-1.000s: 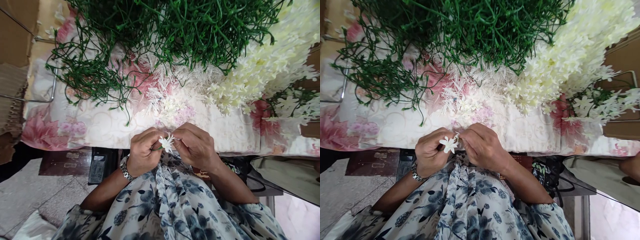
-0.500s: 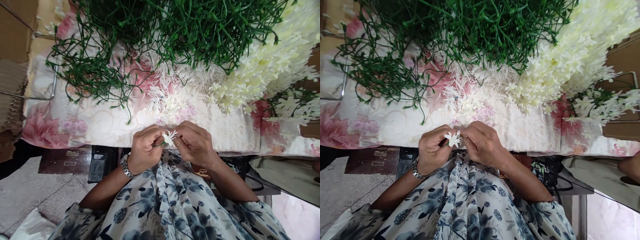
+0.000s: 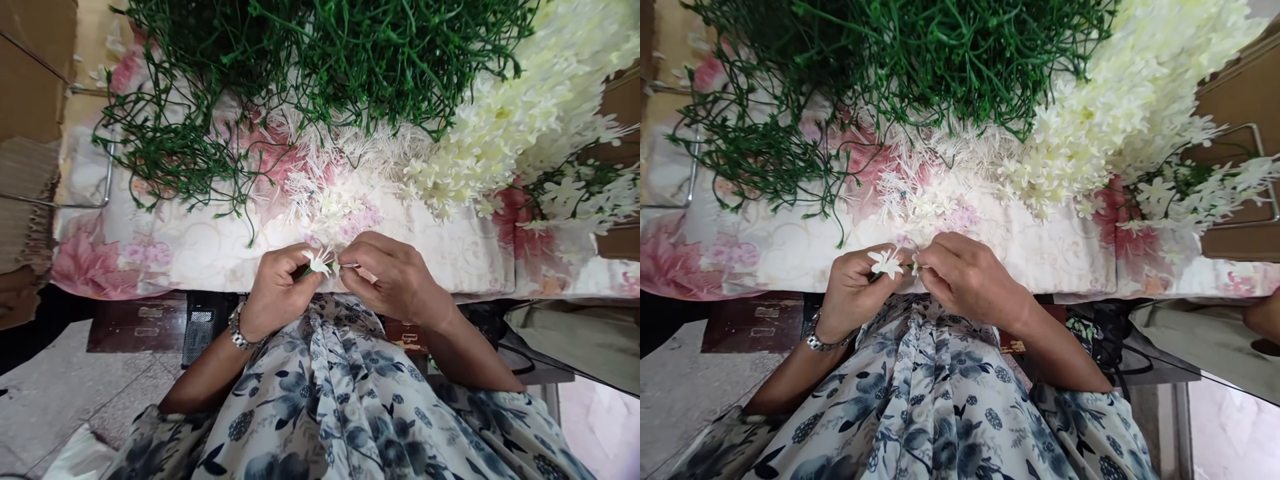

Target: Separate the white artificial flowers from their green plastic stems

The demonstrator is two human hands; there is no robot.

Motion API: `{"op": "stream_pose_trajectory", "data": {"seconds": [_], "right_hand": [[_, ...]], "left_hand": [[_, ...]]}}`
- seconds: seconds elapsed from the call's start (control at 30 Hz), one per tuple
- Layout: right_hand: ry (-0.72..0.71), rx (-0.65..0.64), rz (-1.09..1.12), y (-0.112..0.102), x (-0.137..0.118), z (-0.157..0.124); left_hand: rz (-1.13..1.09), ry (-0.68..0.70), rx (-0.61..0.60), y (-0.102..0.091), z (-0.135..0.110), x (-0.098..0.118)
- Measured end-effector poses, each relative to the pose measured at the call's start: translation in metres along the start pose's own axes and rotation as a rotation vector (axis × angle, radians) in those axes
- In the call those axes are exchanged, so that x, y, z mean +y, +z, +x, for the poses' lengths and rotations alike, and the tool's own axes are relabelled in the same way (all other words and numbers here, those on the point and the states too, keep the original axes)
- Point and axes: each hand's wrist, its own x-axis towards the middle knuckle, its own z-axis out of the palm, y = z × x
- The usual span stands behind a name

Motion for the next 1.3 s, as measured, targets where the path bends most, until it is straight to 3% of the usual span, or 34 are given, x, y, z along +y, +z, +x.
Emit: {"op": "stream_pose_trajectory", "data": {"seconds": [0.23,0.53,1.3], "right_hand": [[0.037,0.052,0.085,0.0039,0.0033,-0.0002],[0.060,0.010,0.158,0.0001,0.0017,0.0029],[0.009,0.007,0.094,0.0076,0.0075,0.0076]], "left_hand": [[-0.006,-0.113,0.003,0.0015,0.0003,-0.0034],[-0.048,-0.175,-0.057,-0.0006,0.0017,-0.0020],[0.051,-0.223,-0.075,0.0018,0.0067,0.0038]]}}
